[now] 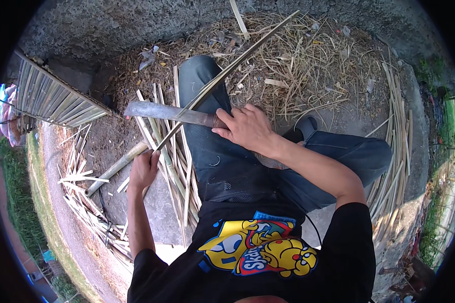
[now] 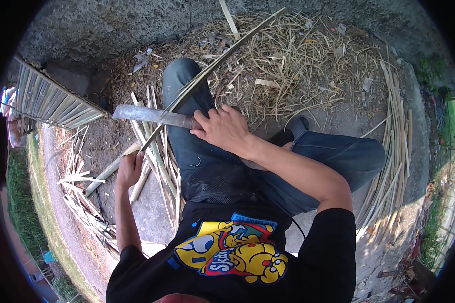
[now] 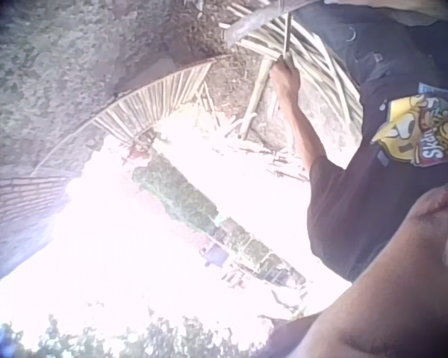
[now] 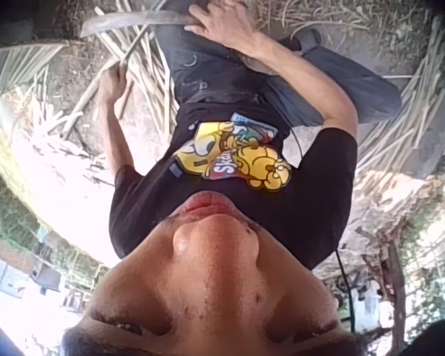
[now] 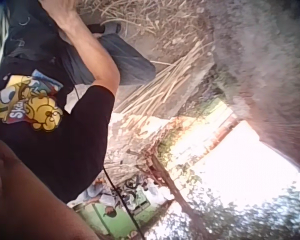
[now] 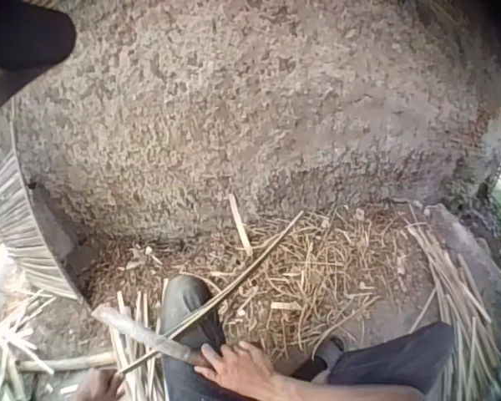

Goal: The person strips thin layers from a bamboo pole using a large knife while seated. They hold the pole with one hand and pull the knife along its length, repeating the action to create multiple thin strips.

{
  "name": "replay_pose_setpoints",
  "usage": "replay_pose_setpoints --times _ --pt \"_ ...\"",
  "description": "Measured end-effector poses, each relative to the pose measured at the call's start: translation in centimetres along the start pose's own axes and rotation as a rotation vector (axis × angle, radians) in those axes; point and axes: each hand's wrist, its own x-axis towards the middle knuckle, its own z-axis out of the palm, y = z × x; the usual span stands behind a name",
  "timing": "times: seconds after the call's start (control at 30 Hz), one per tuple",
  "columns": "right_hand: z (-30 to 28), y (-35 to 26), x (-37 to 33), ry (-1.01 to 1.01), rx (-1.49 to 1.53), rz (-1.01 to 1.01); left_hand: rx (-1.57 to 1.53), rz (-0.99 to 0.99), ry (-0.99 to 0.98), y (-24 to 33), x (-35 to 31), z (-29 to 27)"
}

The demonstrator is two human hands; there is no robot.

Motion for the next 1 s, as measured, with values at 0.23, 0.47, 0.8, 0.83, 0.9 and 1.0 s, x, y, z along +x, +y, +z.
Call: replay_pose_setpoints --times 0.23,0.47,0.8,0.83,0.9,1.0 --pt "-5.5 19.4 0.2 -0.14 -0.172 0.716 0.153 0.038 -0.042 -6.0 -3.6 -0.5" --pt "-5.8 19.9 -1.3 -0.127 -0.009 0.788 0.091 0.088 0.035 -5.7 -0.8 -1.4" --pt "-4.6 12.1 -2.6 -0.112 0.119 0.685 0.108 0.063 -0.045 -4.0 -0.1 -2.0" --pt "-4.5 10.3 -2.7 -0.108 0.117 0.698 0.11 0.074 -0.051 -3.9 0.3 -2.0" --pt "-4.1 7.7 -2.7 -0.183 0.022 0.454 0.153 0.051 -0.083 -4.1 1.0 -1.6" --pt "-2.8 9.7 -4.0 -0.041 -0.148 0.193 0.17 0.044 -0.07 -7.7 0.1 -1.0"
